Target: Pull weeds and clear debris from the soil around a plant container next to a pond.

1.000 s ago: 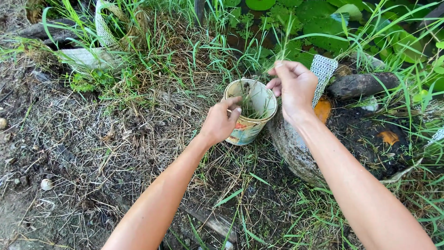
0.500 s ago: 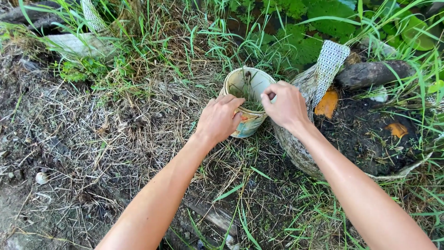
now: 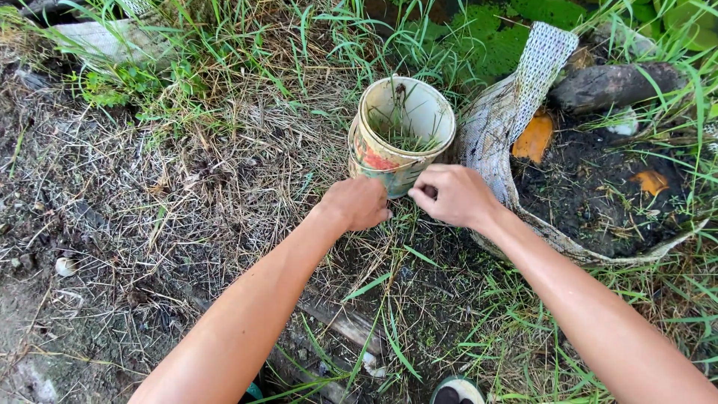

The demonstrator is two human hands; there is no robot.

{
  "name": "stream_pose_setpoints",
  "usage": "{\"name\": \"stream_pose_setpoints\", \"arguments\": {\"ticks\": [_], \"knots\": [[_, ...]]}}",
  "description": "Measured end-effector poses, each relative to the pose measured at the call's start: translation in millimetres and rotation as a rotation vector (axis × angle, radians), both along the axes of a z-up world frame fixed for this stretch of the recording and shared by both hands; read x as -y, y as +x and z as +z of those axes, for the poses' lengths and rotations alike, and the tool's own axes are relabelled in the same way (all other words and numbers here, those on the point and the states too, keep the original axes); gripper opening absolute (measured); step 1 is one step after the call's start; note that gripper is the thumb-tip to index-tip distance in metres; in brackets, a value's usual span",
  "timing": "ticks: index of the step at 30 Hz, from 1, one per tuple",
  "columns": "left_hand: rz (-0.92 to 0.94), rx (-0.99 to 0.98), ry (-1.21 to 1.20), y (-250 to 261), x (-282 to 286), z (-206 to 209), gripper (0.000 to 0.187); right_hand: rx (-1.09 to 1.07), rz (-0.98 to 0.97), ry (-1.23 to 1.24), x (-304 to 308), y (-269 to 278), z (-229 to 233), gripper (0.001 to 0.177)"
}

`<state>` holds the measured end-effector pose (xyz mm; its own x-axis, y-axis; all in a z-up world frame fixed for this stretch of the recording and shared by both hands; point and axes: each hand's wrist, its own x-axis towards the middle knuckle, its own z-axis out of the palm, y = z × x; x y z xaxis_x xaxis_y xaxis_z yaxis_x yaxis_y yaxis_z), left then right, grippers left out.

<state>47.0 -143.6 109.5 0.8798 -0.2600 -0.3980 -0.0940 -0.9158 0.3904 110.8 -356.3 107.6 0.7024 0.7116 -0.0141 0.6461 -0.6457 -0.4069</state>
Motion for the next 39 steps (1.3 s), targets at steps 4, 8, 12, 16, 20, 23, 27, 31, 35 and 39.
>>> {"name": "stream_pose_setpoints", "arguments": {"ticks": [4, 8, 12, 16, 20, 23, 27, 31, 35, 39], "knots": [[0.014, -0.142, 0.002, -7, 5, -12, 0.031, 0.018, 0.110, -0.066, -2, -8, -28, 0.014], [-0.115, 0.217, 0.173, -14, 7, -36, 0.026, -0.280, -0.055, -0.300, -17, -22, -53, 0.014], [-0.198, 0.403, 0.281, -13, 6, -63, 0.014, -0.261, 0.020, -0.383, -28, -30, -63, 0.016], [-0.181, 0.251, 0.263, -11, 6, -81, 0.014, -0.247, 0.022, -0.432, -31, -36, -87, 0.017], [-0.139, 0.148, 0.212, -10, 5, -92, 0.019, -0.250, 0.022, -0.423, -33, -42, -102, 0.026], [-0.129, 0.188, 0.167, -8, 2, -90, 0.016, -0.284, 0.014, -0.399, -37, -44, -98, 0.027], [-0.130, 0.071, 0.139, -9, 0, -68, 0.018, -0.295, 0.102, -0.288, -34, -43, -103, 0.015], [-0.158, -0.006, 0.128, -11, 5, -55, 0.019, -0.481, -0.017, -0.381, -29, -41, -99, 0.020], [-0.217, 0.076, 0.117, -5, 5, -53, 0.014, -0.623, -0.063, -0.387, -32, -38, -94, 0.022], [-0.068, 0.056, -0.006, 8, -20, -44, 0.011, -0.696, -0.054, -0.194, -49, -37, -59, 0.016]]}}
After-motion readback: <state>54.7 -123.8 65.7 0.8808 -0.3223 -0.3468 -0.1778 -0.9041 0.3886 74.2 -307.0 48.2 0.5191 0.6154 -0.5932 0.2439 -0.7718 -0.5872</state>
